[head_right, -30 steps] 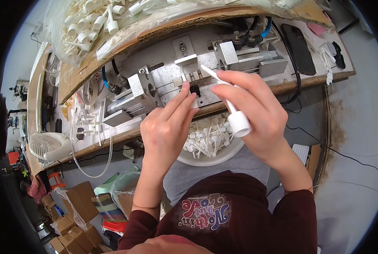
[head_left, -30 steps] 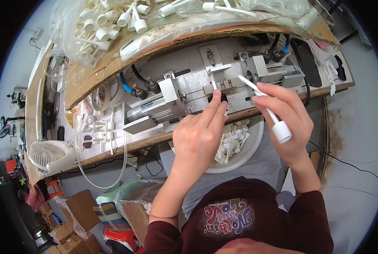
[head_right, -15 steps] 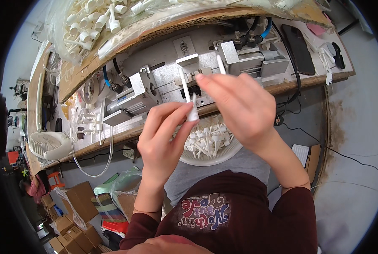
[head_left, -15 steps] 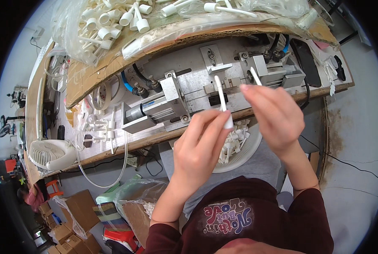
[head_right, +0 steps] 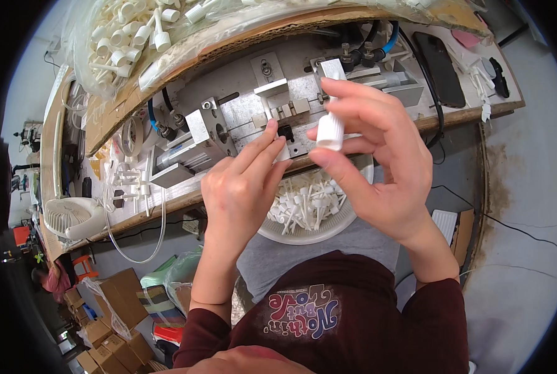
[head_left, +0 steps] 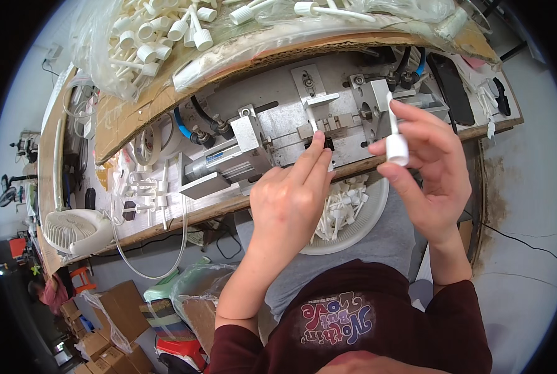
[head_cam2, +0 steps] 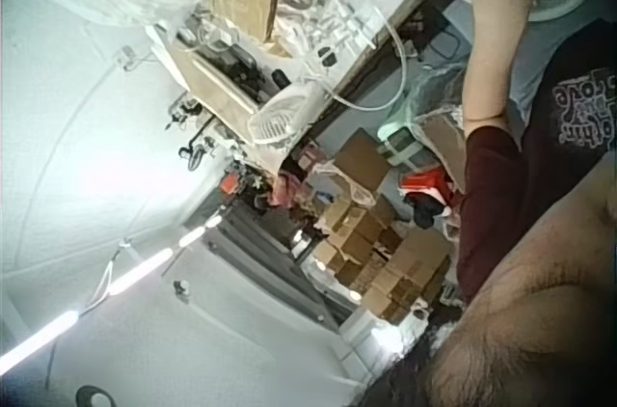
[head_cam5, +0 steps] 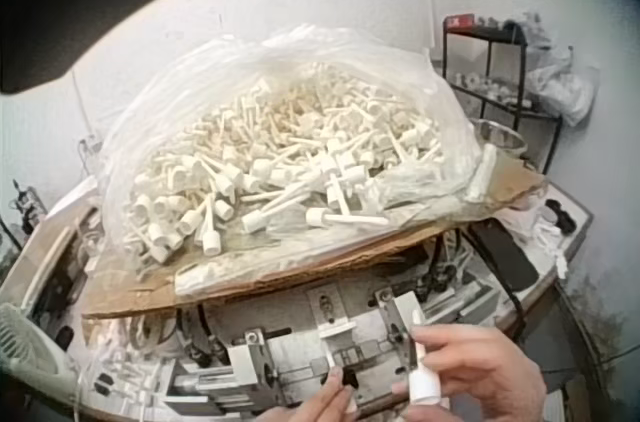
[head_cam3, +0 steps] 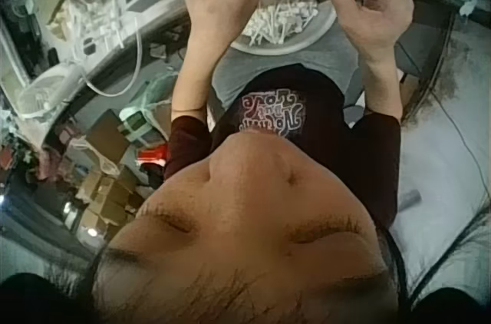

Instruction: Assembling small white plastic components using a pneumatic press at a workbench.

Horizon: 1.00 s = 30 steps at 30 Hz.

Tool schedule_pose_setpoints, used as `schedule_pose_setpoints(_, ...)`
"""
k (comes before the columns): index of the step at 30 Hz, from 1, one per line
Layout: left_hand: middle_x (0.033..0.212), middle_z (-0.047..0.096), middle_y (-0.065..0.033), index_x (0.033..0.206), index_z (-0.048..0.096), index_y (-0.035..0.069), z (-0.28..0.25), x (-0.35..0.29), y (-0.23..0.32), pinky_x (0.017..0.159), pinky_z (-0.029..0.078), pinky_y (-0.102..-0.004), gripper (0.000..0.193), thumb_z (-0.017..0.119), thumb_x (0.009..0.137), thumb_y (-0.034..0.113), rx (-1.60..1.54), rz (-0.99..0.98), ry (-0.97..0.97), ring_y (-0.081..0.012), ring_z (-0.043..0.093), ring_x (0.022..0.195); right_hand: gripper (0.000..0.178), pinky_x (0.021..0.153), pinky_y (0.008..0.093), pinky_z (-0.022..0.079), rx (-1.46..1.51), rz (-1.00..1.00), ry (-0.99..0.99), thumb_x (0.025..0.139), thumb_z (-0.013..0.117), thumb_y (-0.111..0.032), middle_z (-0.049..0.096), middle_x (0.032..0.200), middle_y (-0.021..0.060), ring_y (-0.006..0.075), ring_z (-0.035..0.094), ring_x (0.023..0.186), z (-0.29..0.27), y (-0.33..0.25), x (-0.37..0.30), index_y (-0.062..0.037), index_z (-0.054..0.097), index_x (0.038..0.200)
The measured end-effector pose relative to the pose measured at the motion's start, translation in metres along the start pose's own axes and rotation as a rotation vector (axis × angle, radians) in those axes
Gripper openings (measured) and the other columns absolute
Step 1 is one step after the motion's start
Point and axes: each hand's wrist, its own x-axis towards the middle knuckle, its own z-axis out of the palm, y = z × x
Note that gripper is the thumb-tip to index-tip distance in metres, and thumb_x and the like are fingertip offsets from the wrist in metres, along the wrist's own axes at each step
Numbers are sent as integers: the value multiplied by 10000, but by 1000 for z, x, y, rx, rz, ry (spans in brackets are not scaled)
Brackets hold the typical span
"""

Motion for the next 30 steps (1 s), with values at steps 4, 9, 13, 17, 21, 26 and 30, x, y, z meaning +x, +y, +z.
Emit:
schedule_pose_setpoints(4,1087,751,-81,1038,751,50,-25,16,-10,568,526,-266,281,837,779,118,-286,-92,8,-144,657,620,290,758,287,602,-218,-47,-192,778,778,44,594,1339,183,204,699,993,-10,4,-4,4,695,1052)
schedule_pose_setpoints(9,989,758,-87,1070,772,93,-52,82,-46,720,538,-277,220,771,850,81,-62,62,347,-141,685,788,281,805,362,582,-576,-320,-331,779,753,-7,663,1236,156,307,700,991,-3,18,-12,11,669,1047)
schedule_pose_setpoints(13,1003,749,-131,1119,767,151,-51,129,-80,819,541,-360,239,731,884,169,135,97,387,-244,715,884,244,749,336,582,-712,-407,-463,767,680,-33,676,1226,179,263,721,909,11,29,-14,24,656,1003)
schedule_pose_setpoints(17,1020,746,-148,1153,757,149,-43,146,-82,836,534,-371,298,736,862,208,71,-136,130,-283,714,869,208,640,291,555,-796,-517,-439,732,660,-57,700,1172,202,175,699,729,23,33,-8,15,638,926)
schedule_pose_setpoints(21,970,745,-120,1127,760,102,-46,144,-79,744,546,-326,265,736,881,196,-6,-118,145,-197,708,803,217,602,300,541,-839,-426,-517,743,697,-48,696,1236,165,211,685,665,24,30,1,-8,668,955)
schedule_pose_setpoints(26,932,696,-32,1012,751,-9,-69,117,-53,619,532,-222,191,743,902,147,-323,-185,204,-77,672,769,202,575,291,541,-911,-454,-555,737,693,-97,710,1133,180,174,686,661,23,26,3,-12,611,901)
schedule_pose_setpoints(30,1093,643,-80,1017,721,-45,-80,82,-31,751,624,-246,181,761,845,-7,-475,-168,189,-125,694,842,259,630,331,555,-693,-404,-494,775,754,-147,712,1031,135,242,691,754,19,19,21,-17,645,972)
